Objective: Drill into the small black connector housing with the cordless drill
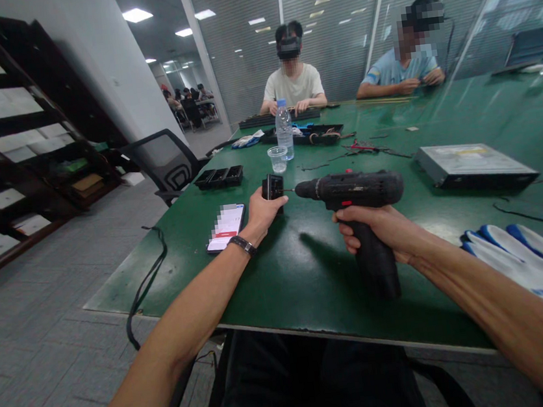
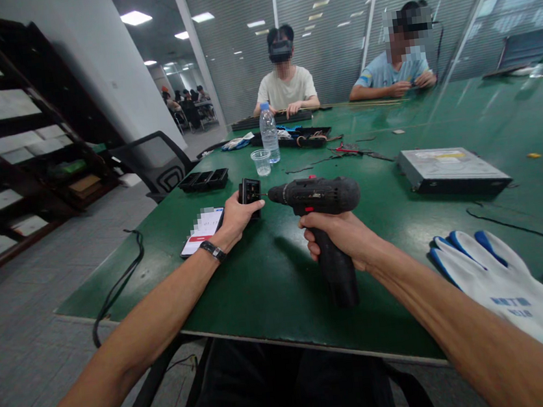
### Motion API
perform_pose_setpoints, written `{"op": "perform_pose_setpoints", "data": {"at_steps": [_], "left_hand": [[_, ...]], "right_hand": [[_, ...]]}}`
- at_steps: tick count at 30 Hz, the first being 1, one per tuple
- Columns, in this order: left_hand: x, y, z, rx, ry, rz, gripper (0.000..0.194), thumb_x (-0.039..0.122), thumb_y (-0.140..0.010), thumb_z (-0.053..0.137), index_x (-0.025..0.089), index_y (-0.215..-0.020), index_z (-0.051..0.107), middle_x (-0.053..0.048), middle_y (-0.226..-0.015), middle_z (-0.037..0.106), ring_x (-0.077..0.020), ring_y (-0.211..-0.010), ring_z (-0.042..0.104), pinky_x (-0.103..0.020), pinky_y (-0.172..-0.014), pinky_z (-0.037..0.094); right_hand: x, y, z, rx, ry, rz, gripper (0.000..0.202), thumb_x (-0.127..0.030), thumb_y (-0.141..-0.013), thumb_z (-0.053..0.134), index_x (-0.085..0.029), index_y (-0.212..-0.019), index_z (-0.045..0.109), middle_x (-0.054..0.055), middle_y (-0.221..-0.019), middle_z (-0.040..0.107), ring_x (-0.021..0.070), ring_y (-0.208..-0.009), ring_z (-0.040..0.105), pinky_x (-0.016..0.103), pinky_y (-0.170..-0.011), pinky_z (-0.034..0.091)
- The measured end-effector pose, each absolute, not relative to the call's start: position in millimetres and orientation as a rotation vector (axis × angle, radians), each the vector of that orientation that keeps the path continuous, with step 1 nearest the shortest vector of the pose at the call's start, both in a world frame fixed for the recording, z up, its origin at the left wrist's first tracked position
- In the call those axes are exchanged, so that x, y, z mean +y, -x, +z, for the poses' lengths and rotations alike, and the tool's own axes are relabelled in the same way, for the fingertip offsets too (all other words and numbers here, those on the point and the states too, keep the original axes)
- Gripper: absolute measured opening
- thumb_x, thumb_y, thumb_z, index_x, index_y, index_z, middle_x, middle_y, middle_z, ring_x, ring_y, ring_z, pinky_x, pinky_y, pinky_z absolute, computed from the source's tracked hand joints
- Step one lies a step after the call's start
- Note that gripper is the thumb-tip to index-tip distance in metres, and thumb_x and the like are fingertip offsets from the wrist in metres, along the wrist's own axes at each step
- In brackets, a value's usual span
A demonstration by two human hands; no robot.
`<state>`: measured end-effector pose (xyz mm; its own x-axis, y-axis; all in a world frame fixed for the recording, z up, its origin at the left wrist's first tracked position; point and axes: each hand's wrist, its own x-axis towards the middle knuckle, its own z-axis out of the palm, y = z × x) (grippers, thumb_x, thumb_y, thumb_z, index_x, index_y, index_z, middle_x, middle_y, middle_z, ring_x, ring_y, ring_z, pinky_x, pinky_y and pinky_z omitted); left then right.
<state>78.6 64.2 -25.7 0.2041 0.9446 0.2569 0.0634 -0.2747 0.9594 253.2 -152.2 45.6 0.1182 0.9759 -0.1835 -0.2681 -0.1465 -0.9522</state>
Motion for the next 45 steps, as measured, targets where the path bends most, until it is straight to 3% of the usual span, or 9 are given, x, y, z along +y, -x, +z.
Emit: {"op": "perform_pose_setpoints", "data": {"at_steps": [17, 45], "left_hand": [[61.3, -77.9, -23.0, 0.998, -1.588, 1.217, 0.041, 0.024, -0.066, 0.091, 0.014, -0.101, 0.073, -0.007, -0.097, 0.077, -0.0209, -0.086, 0.068, -0.031, -0.076, 0.051], [61.8, -78.2, -23.7, 1.001, -1.558, 1.225, 0.042, 0.023, -0.065, 0.092, 0.015, -0.102, 0.073, -0.007, -0.099, 0.077, -0.0217, -0.089, 0.069, -0.034, -0.085, 0.054]], "right_hand": [[-150.6, -253.7, 44.5, -0.826, 1.205, 1.328, 0.022, -0.027, -0.075, 0.086, -0.018, -0.079, 0.067, -0.002, -0.06, 0.057, 0.0131, -0.047, 0.053, 0.027, -0.044, 0.052], [-152.4, -252.7, 47.0, -0.822, 1.205, 1.318, 0.021, -0.026, -0.075, 0.086, -0.018, -0.078, 0.067, -0.002, -0.06, 0.057, 0.0132, -0.047, 0.053, 0.027, -0.044, 0.052]]}}
